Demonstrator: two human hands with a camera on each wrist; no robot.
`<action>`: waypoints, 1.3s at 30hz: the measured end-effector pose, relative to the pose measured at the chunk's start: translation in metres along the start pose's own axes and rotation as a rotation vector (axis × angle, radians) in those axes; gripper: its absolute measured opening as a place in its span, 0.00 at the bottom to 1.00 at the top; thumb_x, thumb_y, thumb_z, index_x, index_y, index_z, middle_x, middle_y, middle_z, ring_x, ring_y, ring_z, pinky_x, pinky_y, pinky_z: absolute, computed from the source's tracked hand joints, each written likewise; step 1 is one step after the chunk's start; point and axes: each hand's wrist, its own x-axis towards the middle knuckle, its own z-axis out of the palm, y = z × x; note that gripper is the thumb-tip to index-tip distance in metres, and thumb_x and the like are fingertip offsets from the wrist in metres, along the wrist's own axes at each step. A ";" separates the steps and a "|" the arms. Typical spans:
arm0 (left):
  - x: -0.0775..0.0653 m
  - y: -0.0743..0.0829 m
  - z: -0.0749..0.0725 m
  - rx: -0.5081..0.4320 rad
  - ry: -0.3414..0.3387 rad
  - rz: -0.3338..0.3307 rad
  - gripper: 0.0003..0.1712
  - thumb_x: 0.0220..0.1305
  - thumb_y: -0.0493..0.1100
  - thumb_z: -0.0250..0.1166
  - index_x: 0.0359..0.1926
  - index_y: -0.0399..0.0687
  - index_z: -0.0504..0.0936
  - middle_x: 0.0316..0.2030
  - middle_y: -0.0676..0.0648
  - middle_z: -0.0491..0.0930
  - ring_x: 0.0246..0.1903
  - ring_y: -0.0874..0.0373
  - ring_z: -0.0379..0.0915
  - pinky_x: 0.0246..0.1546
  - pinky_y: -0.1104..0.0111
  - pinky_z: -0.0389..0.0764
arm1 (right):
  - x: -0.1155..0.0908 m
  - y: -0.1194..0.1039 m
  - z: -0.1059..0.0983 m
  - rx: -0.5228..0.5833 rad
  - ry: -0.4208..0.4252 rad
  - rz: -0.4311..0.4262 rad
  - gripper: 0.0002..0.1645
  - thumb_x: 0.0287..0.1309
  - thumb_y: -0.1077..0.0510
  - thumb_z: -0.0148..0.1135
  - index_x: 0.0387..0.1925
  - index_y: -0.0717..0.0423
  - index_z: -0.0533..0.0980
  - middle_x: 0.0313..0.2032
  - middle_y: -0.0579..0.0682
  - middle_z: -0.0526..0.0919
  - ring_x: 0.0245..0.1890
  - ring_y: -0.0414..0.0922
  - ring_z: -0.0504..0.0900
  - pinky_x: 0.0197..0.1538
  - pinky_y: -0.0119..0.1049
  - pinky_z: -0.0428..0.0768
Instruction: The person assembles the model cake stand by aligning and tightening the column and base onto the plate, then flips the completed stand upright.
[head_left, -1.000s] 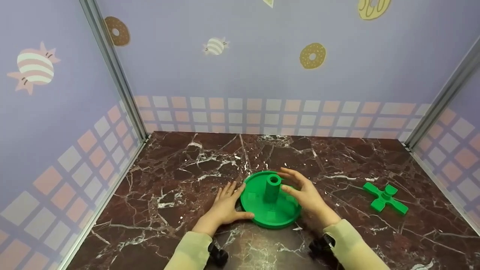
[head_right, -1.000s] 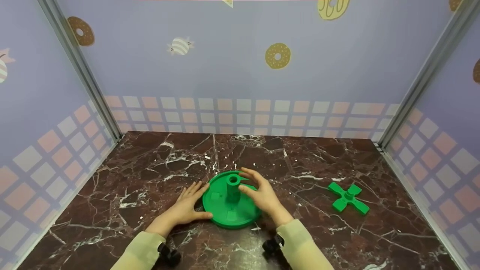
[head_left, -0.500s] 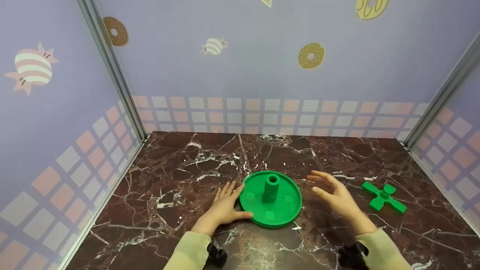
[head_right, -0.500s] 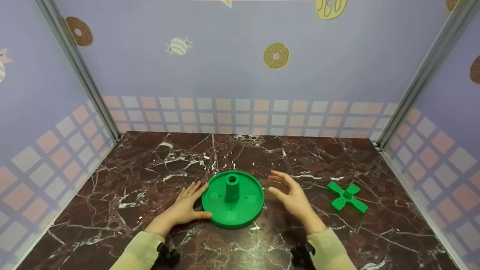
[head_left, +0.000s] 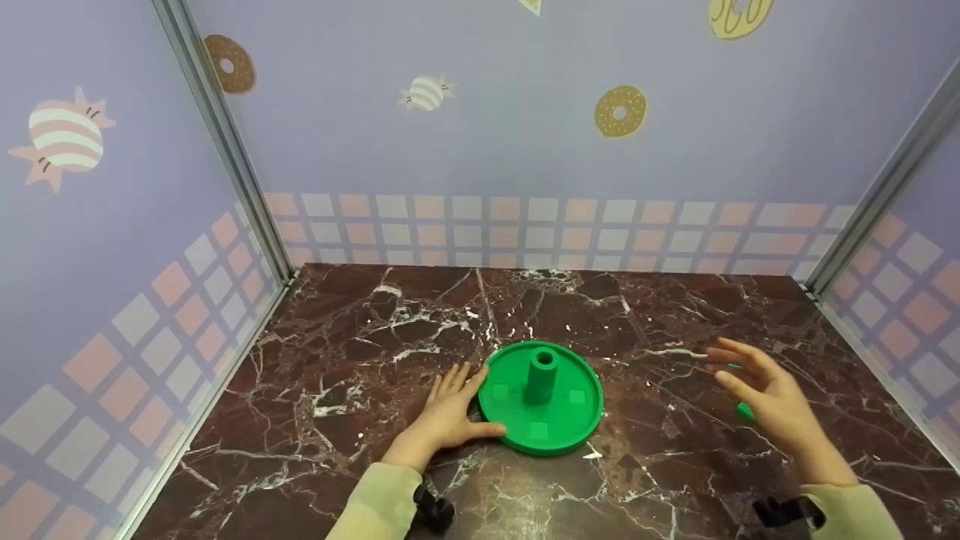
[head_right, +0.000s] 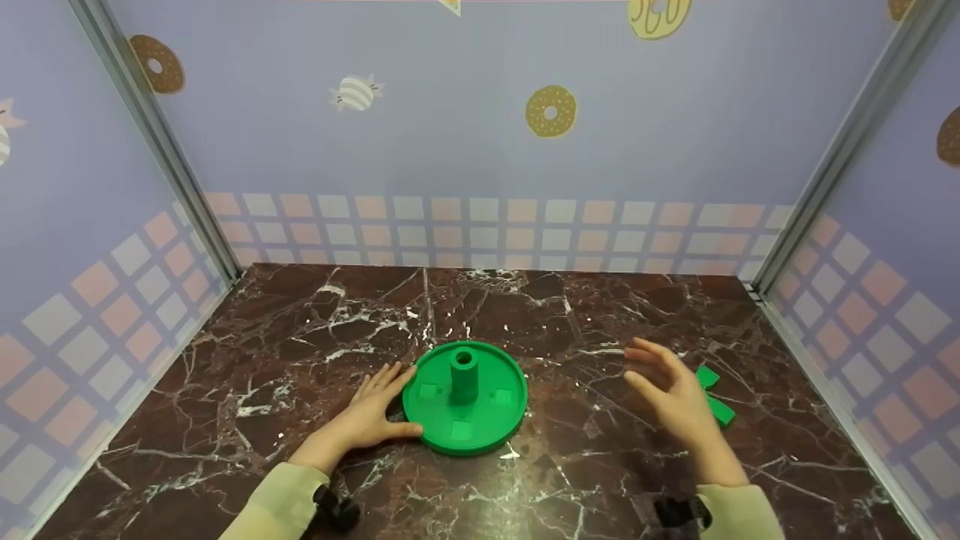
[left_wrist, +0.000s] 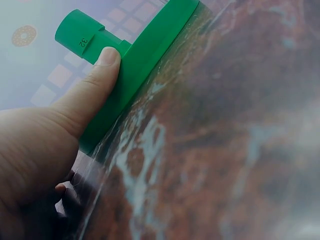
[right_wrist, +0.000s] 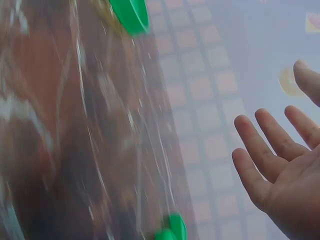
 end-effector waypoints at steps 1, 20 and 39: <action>0.000 0.000 0.000 -0.002 0.002 0.001 0.65 0.53 0.70 0.74 0.82 0.50 0.53 0.81 0.31 0.47 0.82 0.34 0.37 0.81 0.38 0.37 | -0.002 0.002 -0.006 -0.019 0.011 -0.001 0.31 0.73 0.65 0.58 0.74 0.61 0.65 0.58 0.26 0.81 0.53 0.23 0.82 0.50 0.19 0.82; 0.000 0.000 0.000 -0.011 0.004 -0.001 0.65 0.54 0.70 0.74 0.83 0.51 0.53 0.81 0.33 0.46 0.82 0.34 0.36 0.81 0.38 0.36 | -0.033 0.067 -0.085 -0.004 0.169 0.220 0.32 0.70 0.61 0.63 0.71 0.37 0.70 0.50 0.13 0.78 0.46 0.15 0.79 0.42 0.15 0.81; 0.000 0.000 0.000 -0.001 0.000 0.003 0.65 0.54 0.70 0.74 0.83 0.51 0.53 0.81 0.32 0.46 0.82 0.34 0.37 0.81 0.38 0.37 | -0.029 0.098 -0.082 -0.301 0.037 0.497 0.51 0.61 0.53 0.74 0.75 0.72 0.58 0.62 0.66 0.80 0.40 0.14 0.69 0.38 0.18 0.77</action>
